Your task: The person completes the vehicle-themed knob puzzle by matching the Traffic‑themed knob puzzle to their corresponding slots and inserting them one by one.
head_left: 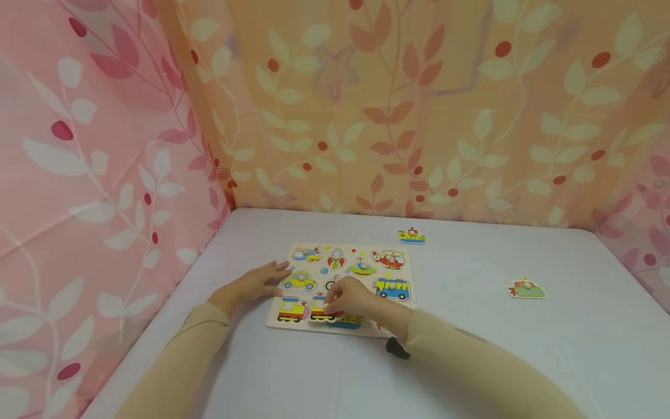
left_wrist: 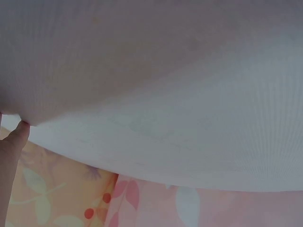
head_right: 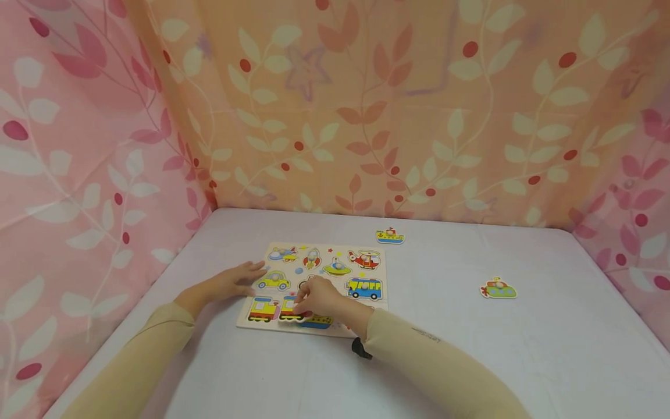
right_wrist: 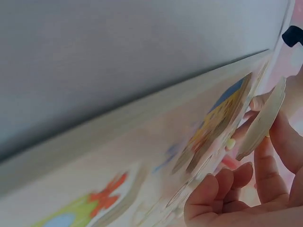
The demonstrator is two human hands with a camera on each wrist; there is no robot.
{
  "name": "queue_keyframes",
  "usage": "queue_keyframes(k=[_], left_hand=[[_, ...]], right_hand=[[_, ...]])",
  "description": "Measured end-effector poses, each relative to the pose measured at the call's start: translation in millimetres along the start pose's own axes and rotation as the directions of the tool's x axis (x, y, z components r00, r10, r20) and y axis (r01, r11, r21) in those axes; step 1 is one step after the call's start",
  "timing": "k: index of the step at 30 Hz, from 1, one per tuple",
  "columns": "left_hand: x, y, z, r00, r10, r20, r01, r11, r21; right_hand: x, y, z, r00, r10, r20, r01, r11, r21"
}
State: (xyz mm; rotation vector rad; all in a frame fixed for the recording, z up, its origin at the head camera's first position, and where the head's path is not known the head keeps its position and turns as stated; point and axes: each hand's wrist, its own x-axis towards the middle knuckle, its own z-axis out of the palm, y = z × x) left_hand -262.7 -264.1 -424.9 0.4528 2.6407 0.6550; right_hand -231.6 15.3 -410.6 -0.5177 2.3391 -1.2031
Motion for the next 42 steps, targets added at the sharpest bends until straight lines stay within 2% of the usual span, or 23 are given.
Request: queue_keyframes(k=[7,19,31,37,42], left_hand=[[-1.0,1.6,-2.3,1.0,0.019,0.001,-0.019,1.0,0.015],[-1.9,1.3,-1.4,0.997,0.072,-0.013,-0.072,0.997,0.025],[-3.2,6.7,-3.5,0.999,0.037,0.002,-0.037,0.999,-0.01],[-1.7,4.5,-2.4,1.0,0.029,-0.001,-0.029,0.999,-0.024],[-1.6,-0.6,-0.8,0.999,0.045,-0.006,-0.045,0.999,-0.026]], right_hand=[[10.5,-10,15,1.0,0.009,-0.011,-0.009,0.999,-0.03],[22.8,-26,40,0.997,0.016,-0.074,-0.03,0.98,-0.196],[34.4,-43,50,0.996,0.019,-0.092,-0.045,0.957,-0.288],[37.3,-45,54,0.996,0.025,-0.089,-0.052,0.947,-0.318],[37.5,-43,53,0.995,0.037,-0.094,-0.063,0.956,-0.287]])
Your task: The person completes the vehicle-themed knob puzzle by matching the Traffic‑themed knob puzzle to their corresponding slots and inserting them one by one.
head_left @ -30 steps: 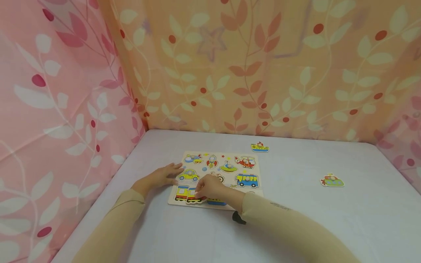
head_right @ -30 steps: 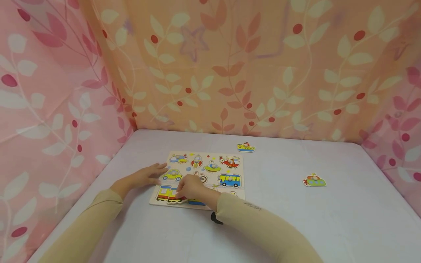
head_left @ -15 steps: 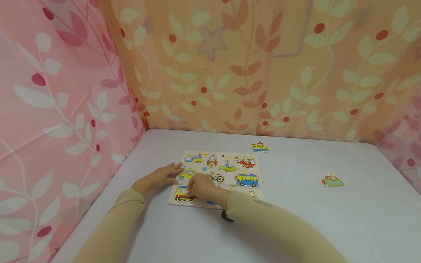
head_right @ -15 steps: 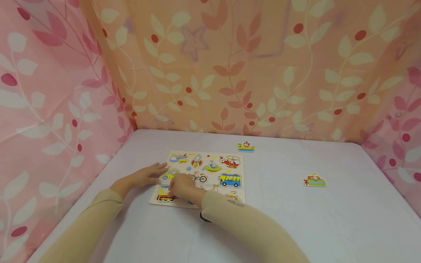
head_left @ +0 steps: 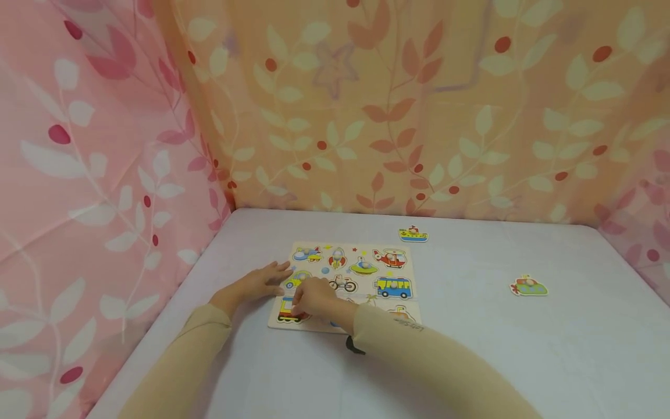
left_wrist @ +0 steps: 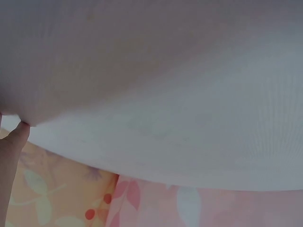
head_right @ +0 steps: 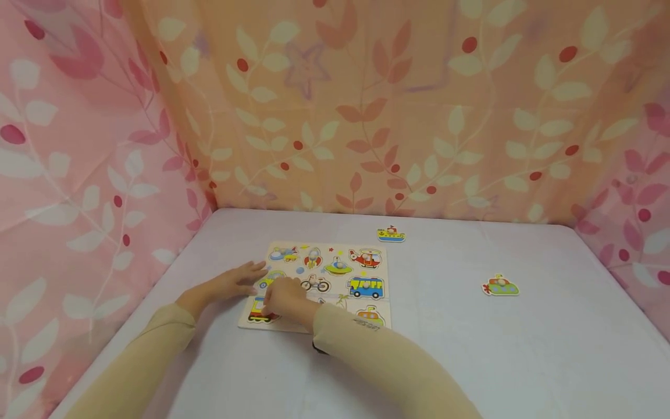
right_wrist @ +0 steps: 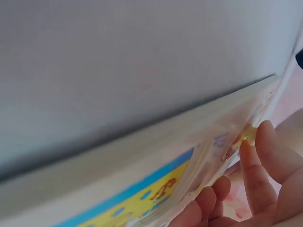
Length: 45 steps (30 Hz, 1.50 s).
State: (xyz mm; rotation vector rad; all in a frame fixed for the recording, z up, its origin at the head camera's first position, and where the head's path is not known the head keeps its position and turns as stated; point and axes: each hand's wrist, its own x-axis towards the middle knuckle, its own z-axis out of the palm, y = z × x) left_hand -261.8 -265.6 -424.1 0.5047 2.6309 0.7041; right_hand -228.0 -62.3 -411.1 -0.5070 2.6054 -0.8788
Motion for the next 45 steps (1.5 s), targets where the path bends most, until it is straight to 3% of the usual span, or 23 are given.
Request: queue_keyframes(k=[7,11,16,26,38,45], left_hand=[[-0.3,-2.5,5.4,1.0,0.014,-0.006,-0.013,1.0,0.025],[-1.7,-0.1,5.9,1.0,-0.013,0.005,0.013,0.999,0.039],[-2.4,1.1,3.9,0.999,-0.033,-0.009,0.034,0.999,0.039],[-3.5,1.2,3.5,1.0,-0.013,-0.011,0.013,0.999,0.044],[-0.6,-0.2,3.9,1.0,0.016,-0.01,-0.016,0.999,0.049],[-1.7,0.2,4.4,1.0,0.014,-0.013,-0.013,0.998,0.054]], right_hand=[[-9.1,22,-13,0.998,-0.047,-0.045,0.051,0.992,0.115],[-19.4,36,-31,0.998,-0.024,-0.052,0.033,0.983,0.181],[-26.9,58,-56,0.995,-0.036,-0.09,0.052,0.98,0.191],[-30.6,117,-100,0.982,-0.046,-0.184,0.08,0.98,0.183],[-25.9,178,-141,0.956,0.073,-0.283,-0.01,0.976,0.22],[-17.2,203,-158,0.955,0.105,-0.276,-0.055,0.981,0.185]])
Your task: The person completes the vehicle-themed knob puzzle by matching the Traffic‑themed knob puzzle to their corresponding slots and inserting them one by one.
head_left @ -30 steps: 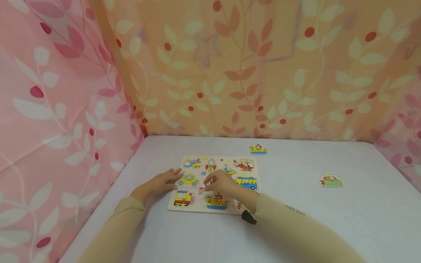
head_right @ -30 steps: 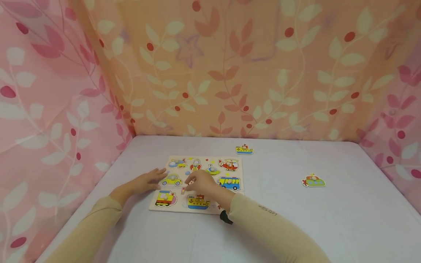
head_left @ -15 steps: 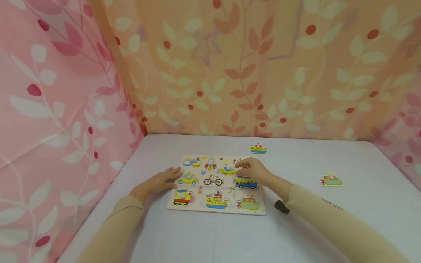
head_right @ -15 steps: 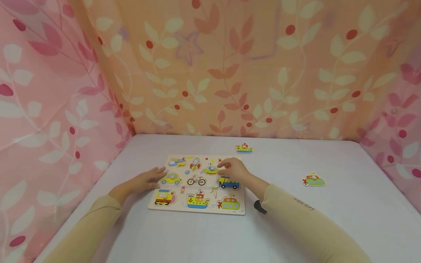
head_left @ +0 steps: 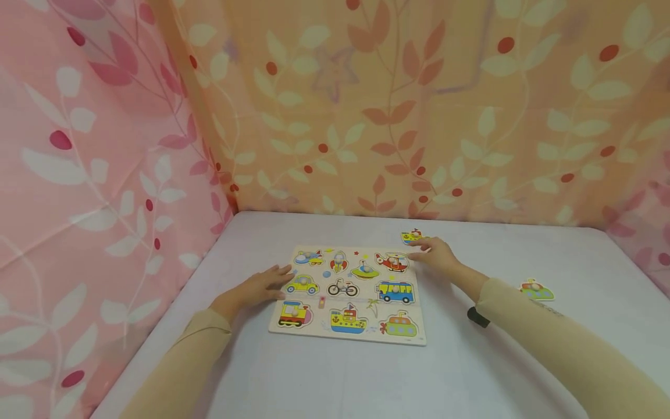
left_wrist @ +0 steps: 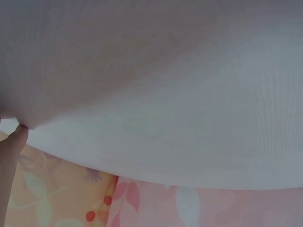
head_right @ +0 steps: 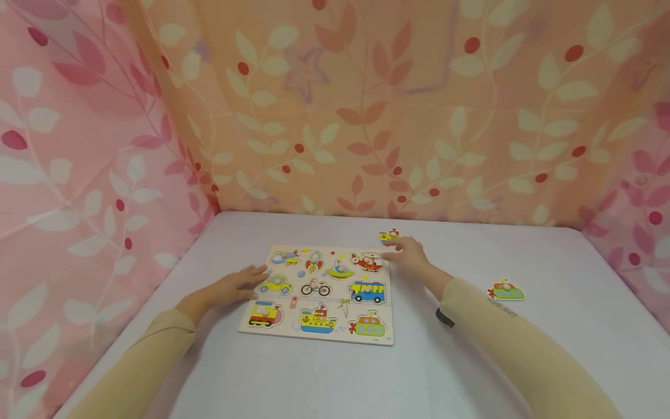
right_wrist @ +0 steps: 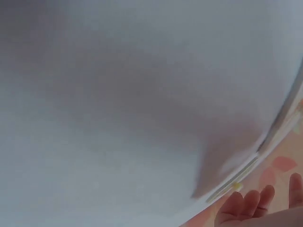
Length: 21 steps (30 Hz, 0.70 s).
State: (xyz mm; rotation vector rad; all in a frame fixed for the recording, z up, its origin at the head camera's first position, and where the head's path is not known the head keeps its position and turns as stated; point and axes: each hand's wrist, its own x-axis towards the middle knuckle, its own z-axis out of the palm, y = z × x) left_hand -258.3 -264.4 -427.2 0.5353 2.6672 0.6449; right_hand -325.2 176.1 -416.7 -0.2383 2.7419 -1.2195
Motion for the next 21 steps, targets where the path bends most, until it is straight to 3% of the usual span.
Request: queue_keyframes(k=[10,21], left_hand=[[-2.7,4.5,-2.0,0.999,-0.034,0.004,0.034,0.999,0.002],[-1.1,2.9,-1.9,1.0,0.009,-0.004,-0.009,1.0,0.01]], right_hand=[[28.4,16,-13,0.989,0.144,0.019,-0.144,0.989,0.016],[53.6,16,-14,0.962,0.272,0.005,-0.272,0.962,-0.02]])
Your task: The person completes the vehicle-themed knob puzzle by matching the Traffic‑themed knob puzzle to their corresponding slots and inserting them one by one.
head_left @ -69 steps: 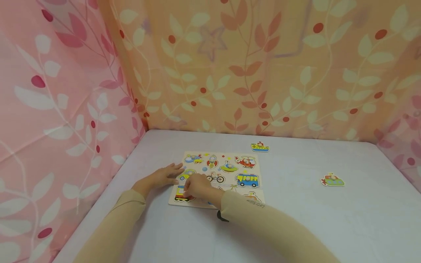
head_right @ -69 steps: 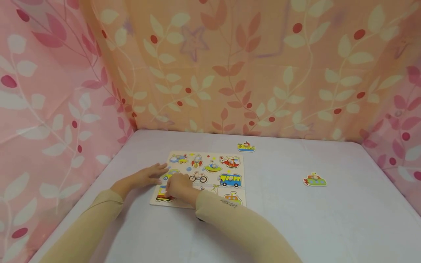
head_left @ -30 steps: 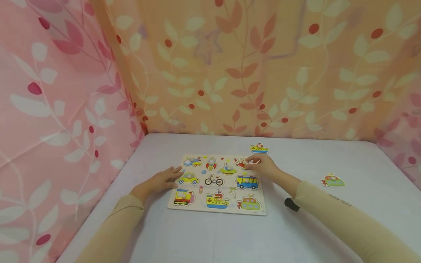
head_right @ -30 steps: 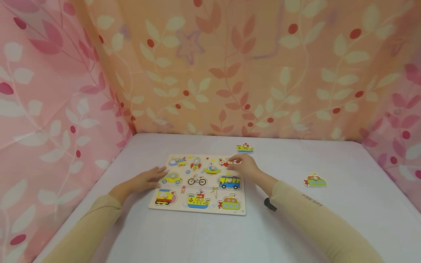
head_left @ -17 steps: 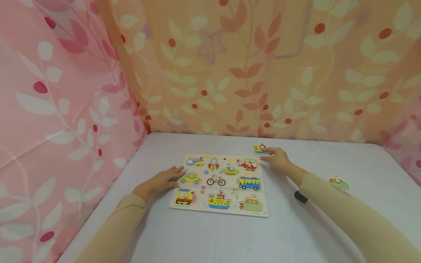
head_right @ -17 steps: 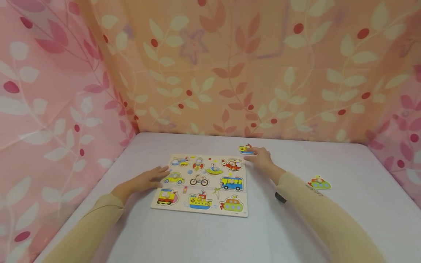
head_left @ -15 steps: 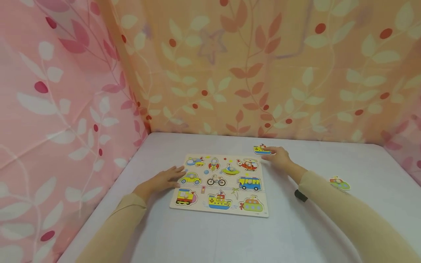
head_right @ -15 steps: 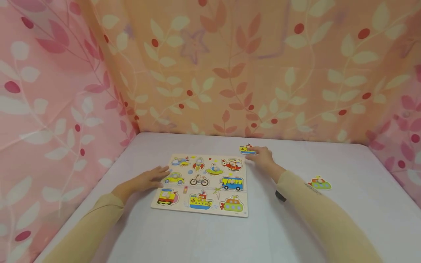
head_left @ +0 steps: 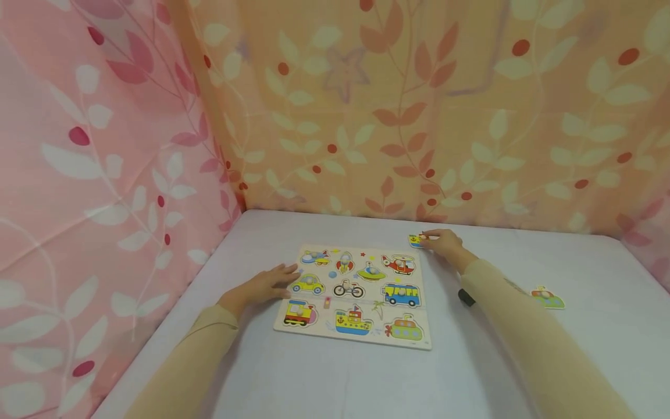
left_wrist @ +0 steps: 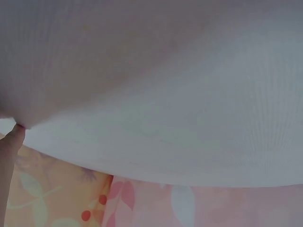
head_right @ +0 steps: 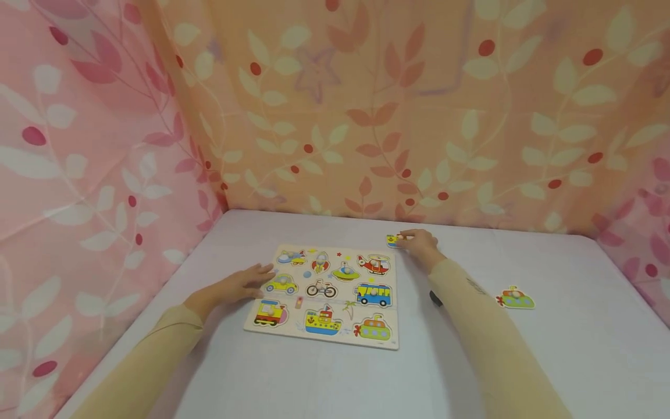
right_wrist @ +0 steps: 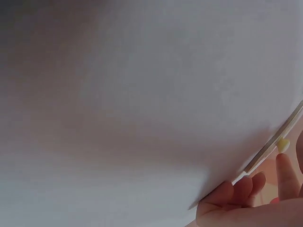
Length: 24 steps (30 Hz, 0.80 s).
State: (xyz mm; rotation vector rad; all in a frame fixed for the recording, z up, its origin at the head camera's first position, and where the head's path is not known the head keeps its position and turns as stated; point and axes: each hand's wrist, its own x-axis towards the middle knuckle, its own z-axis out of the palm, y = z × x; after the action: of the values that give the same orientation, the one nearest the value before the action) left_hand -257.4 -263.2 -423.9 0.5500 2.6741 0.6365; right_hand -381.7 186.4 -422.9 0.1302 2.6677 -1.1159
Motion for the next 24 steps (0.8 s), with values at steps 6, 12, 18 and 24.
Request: queue_keyframes(k=[6,12,18,24], left_hand=[[4.4,2.2,-0.9,1.0,-0.005,0.018,0.005,1.0,0.012],[4.6,1.6,0.2,1.0,-0.024,0.018,0.024,0.999,0.022],[4.3,1.2,2.7,0.999,-0.029,0.018,0.029,1.0,0.007],[4.5,-1.2,2.7,0.999,-0.051,0.011,0.051,0.999,0.012]], right_hand=[[2.6,0.2,-0.2,0.999,0.039,-0.039,-0.039,0.999,-0.005],[-0.5,-2.4,0.6,0.995,0.062,-0.081,-0.061,0.998,0.016],[-2.8,0.1,0.0,0.992,0.062,-0.105,-0.06,0.998,0.019],[-5.1,2.3,-0.8,0.992,0.063,-0.113,-0.057,0.997,0.052]])
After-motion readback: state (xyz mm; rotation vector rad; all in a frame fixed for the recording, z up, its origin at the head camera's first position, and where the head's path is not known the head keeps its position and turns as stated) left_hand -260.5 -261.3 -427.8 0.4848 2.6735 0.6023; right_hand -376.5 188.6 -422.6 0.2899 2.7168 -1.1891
